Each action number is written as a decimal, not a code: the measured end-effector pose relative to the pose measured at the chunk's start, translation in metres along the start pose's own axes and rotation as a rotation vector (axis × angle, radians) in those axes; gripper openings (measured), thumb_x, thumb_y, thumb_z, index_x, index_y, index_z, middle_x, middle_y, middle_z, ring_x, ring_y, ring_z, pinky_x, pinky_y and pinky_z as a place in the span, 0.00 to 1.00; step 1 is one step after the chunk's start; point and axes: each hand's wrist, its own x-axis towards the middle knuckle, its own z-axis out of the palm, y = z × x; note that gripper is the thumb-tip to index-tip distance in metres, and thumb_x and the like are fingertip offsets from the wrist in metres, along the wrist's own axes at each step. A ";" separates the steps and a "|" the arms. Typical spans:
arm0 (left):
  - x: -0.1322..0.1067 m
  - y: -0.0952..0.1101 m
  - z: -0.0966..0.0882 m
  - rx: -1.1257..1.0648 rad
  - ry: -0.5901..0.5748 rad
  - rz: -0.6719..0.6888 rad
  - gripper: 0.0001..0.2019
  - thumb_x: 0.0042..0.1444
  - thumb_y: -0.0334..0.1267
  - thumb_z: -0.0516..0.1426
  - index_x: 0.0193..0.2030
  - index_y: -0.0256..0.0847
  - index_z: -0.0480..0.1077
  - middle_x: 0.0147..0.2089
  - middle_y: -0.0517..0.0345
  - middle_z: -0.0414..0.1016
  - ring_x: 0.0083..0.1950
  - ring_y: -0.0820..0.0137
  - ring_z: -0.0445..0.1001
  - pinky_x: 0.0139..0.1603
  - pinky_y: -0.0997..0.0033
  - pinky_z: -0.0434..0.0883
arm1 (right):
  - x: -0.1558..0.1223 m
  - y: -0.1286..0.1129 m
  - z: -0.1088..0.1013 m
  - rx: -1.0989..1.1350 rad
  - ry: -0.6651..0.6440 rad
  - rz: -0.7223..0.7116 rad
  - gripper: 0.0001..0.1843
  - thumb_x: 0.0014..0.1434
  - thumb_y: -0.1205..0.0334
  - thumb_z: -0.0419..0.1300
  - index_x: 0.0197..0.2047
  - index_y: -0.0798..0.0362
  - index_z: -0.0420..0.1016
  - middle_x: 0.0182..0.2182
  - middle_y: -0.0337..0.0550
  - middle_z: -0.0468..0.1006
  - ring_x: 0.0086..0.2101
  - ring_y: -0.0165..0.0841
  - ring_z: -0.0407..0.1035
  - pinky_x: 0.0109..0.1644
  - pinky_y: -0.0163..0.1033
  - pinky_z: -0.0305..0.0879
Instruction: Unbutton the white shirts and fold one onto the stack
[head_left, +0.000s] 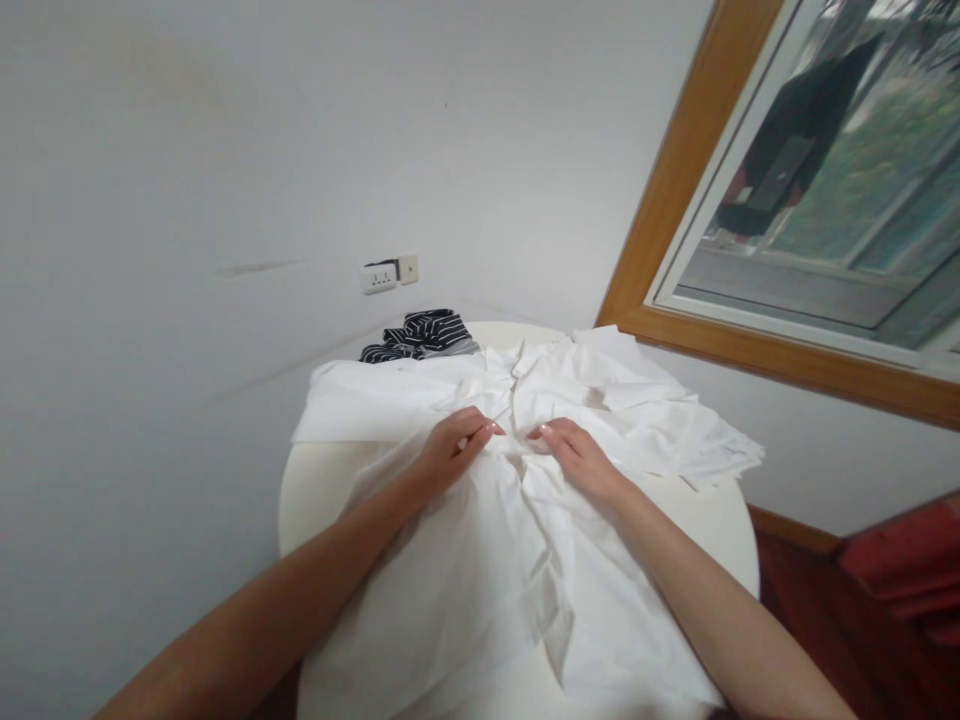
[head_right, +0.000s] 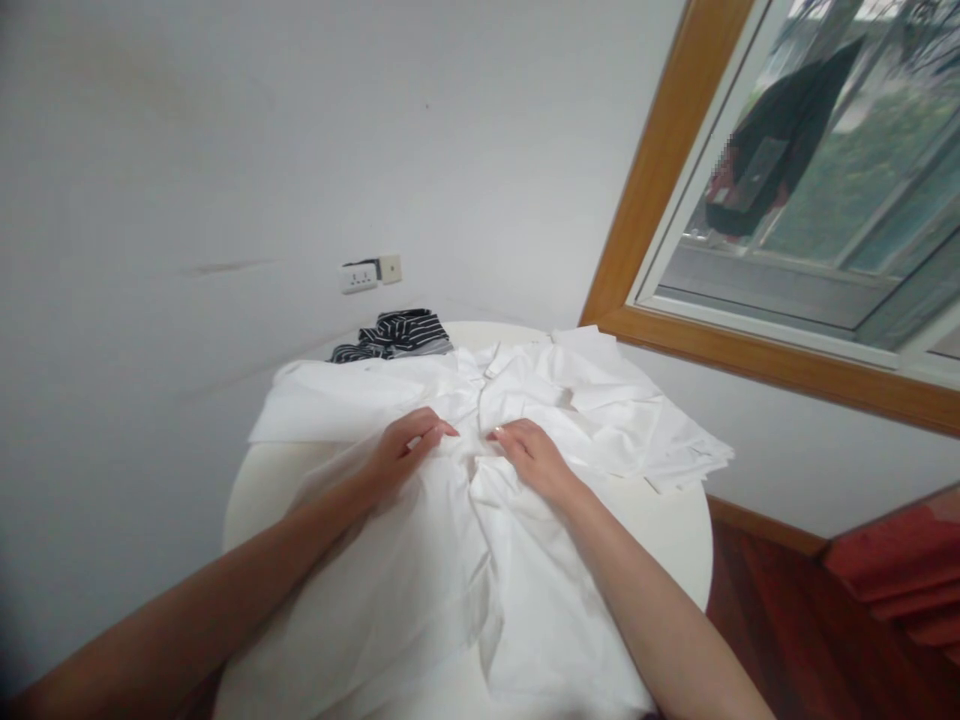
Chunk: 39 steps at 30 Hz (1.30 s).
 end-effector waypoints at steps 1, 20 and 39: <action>0.002 -0.003 -0.001 0.052 0.078 -0.007 0.20 0.65 0.44 0.44 0.40 0.39 0.75 0.37 0.53 0.74 0.41 0.68 0.70 0.45 0.68 0.67 | 0.000 0.007 0.000 -0.084 0.044 0.038 0.21 0.68 0.53 0.44 0.46 0.53 0.76 0.44 0.47 0.78 0.47 0.36 0.68 0.55 0.43 0.59; -0.012 -0.050 0.023 0.791 -0.101 -0.305 0.28 0.58 0.55 0.51 0.61 0.40 0.64 0.62 0.39 0.63 0.63 0.51 0.60 0.61 0.48 0.57 | -0.012 0.050 0.037 -0.743 -0.027 0.468 0.36 0.64 0.43 0.45 0.64 0.63 0.59 0.62 0.67 0.57 0.63 0.50 0.50 0.63 0.53 0.47; -0.012 -0.049 0.023 0.781 -0.093 -0.288 0.28 0.59 0.54 0.50 0.60 0.38 0.65 0.62 0.38 0.62 0.63 0.50 0.60 0.62 0.47 0.57 | -0.011 0.047 0.034 -0.734 -0.035 0.470 0.36 0.65 0.42 0.43 0.63 0.62 0.59 0.62 0.66 0.58 0.62 0.50 0.52 0.62 0.53 0.49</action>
